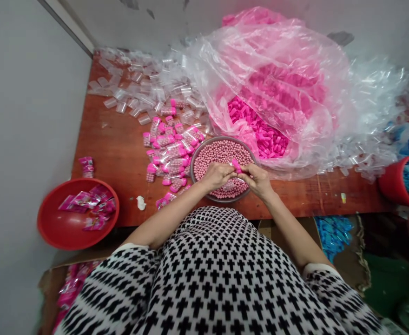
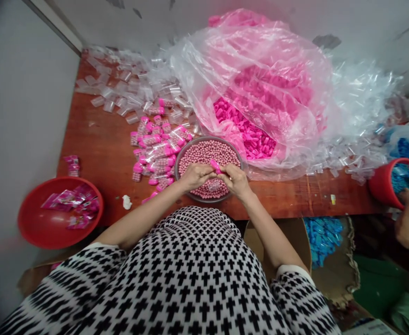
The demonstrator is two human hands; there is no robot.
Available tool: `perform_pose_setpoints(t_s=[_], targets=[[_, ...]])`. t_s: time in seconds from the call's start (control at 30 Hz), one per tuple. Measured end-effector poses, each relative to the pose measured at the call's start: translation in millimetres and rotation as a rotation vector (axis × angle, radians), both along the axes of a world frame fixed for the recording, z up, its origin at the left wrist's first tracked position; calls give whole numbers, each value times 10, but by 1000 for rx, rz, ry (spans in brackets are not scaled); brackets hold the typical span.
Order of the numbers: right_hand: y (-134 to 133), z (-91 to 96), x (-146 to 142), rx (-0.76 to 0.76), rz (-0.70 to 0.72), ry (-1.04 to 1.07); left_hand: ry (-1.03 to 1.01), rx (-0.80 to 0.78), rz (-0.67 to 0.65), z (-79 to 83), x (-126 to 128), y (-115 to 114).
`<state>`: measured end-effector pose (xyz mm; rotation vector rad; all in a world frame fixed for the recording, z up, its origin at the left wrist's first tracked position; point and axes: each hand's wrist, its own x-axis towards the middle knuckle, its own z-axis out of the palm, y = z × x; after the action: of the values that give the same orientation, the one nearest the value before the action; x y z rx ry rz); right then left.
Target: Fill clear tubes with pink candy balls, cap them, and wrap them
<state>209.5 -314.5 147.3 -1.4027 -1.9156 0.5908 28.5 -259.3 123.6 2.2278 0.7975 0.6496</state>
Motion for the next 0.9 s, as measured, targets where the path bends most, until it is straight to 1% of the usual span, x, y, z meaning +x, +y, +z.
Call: perform_pose_setpoints(t_s=[0.07,0.1,0.2,0.27,0.3,0.43,0.6,0.67,0.73,0.8,0.83,0.9], targets=[[-7,-34,3,-20,2,8,29,0,-28,-4,-20,19],[-12,-45,3,-27,6,15,32,-25,-46,-5,-33,30],[-19,-53,-1,-43,36,23,17,-170,-101,-12,-69,57],[-8,-53,-8,-76,60,-2,2,-254,-106,-21,-80,69],[1,-56,-12,-99,65,-17,4,-266,-97,-24,-82,72],[40,-93,-29,-176,26,-1,72,-180,-28,-14,-86,65],[67,-150,-32,-259,9,184,33,-144,32,35,-85,16],[67,-161,-35,-278,4,210,35,-115,47,55,-73,-3],[56,-160,-43,-240,-10,159,50,-80,58,69,-62,-21],[37,-145,-47,-169,-20,84,65,-68,68,72,-62,-36],[30,-129,-43,-145,-11,50,67,-86,72,68,-68,-43],[38,-76,-23,-142,40,-16,57,-174,73,49,-88,-50]])
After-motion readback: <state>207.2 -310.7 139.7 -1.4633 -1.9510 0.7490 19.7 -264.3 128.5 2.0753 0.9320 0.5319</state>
